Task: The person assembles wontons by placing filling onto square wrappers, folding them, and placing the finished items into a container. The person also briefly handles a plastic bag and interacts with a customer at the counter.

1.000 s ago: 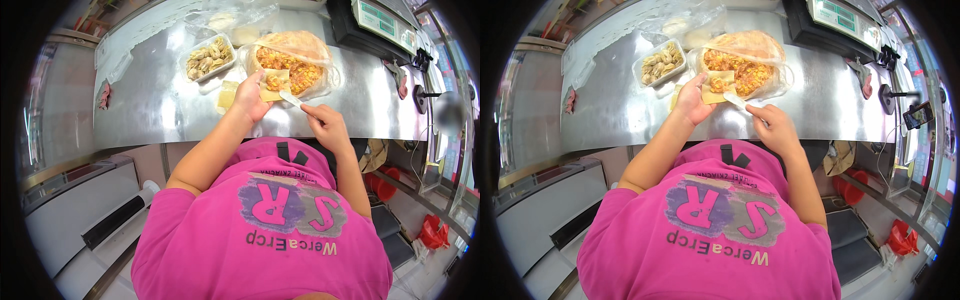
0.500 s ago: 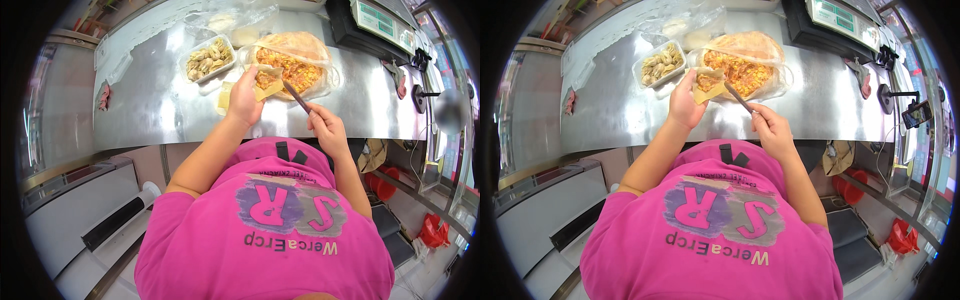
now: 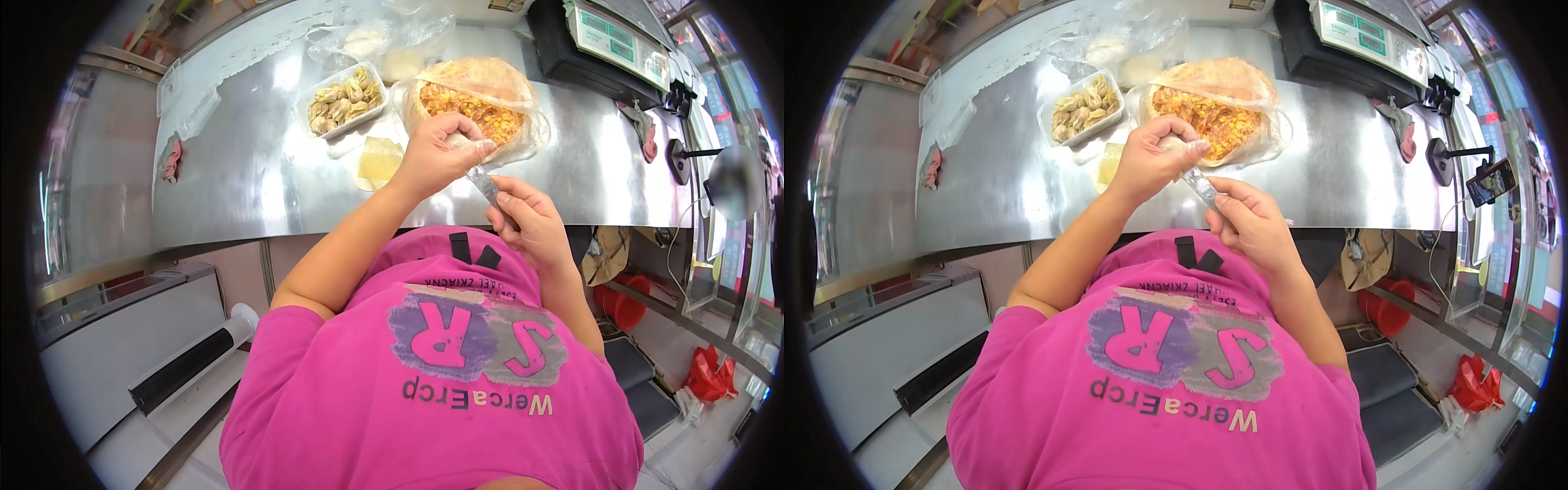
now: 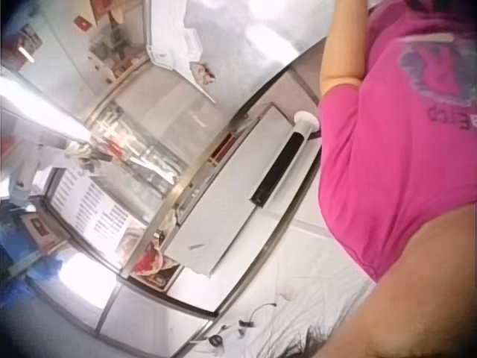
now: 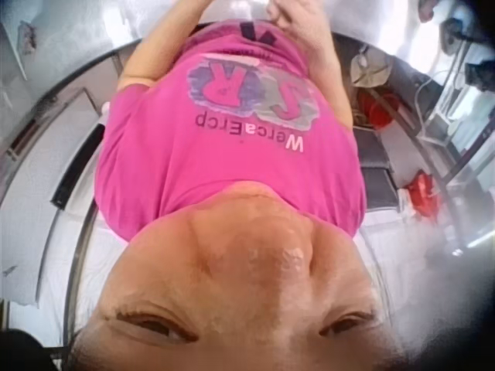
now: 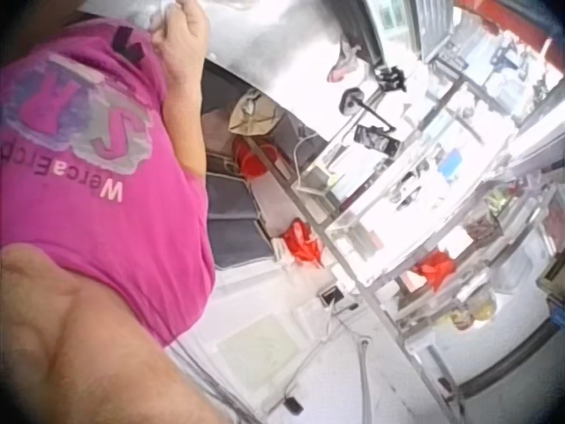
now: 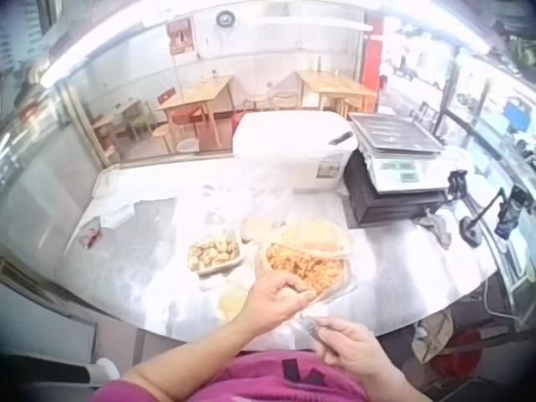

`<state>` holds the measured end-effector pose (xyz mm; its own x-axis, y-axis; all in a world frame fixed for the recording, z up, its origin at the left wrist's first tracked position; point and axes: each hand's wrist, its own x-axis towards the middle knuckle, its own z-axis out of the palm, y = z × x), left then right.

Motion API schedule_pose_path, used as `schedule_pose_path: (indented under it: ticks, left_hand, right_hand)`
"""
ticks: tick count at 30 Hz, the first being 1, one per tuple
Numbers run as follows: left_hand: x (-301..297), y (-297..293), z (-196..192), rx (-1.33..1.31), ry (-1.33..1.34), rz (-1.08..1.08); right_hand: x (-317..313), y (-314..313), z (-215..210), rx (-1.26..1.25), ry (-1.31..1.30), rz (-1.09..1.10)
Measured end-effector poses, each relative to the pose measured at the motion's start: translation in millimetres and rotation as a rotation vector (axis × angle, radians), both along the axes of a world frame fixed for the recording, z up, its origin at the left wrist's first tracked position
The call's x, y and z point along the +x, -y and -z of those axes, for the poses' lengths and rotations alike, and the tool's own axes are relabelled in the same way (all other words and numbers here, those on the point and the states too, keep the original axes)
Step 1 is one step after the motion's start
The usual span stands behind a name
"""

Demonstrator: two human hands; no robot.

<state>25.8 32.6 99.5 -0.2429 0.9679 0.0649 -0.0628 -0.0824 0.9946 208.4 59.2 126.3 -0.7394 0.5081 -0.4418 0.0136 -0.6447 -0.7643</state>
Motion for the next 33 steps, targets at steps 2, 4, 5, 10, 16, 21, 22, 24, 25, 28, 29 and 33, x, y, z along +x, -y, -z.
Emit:
schedule_pose_path:
  ticks: [2,4,5,10,16,21,22,24,25,28,29,33]
  left_hand:
    - [9,-1,6,0.120,0.063,-0.105]
    - [10,9,5,-0.068,0.248,-0.077]
    - [5,12,6,-0.160,0.419,-0.021]
    - [12,13,5,0.037,0.515,-0.118]
    - [-9,7,5,-0.245,0.553,0.035]
    - [-60,22,17,-0.074,0.609,-0.089]
    - [-67,21,7,-0.104,0.584,-0.184]
    - [-90,21,6,-0.100,0.476,-0.259]
    - [-90,19,5,-0.113,0.440,-0.277]
    - [-88,21,-6,-0.145,0.313,-0.380]
    - [-85,22,-11,-0.146,0.265,-0.419]
    - [-106,33,-5,-0.048,0.303,-0.492]
  right_hand:
    - [0,1,1,-0.047,-0.020,0.016]
    - [-1,3,2,-0.100,-0.038,0.029]
    - [-3,5,2,-0.099,-0.052,0.029]
    - [-14,11,0,-0.035,-0.078,0.059]
    - [-19,10,19,0.088,-0.019,-0.004]
    - [-20,2,27,0.290,-0.019,-0.273]
    - [-17,-2,24,0.356,-0.006,-0.315]
    - [-12,-8,36,0.491,0.001,-0.301]
    - [-8,-11,39,0.498,0.026,-0.272]
    - [-2,-14,44,0.510,0.085,-0.241]
    - [0,-14,44,0.519,0.106,-0.245]
    - [5,-13,46,0.586,0.185,-0.275]
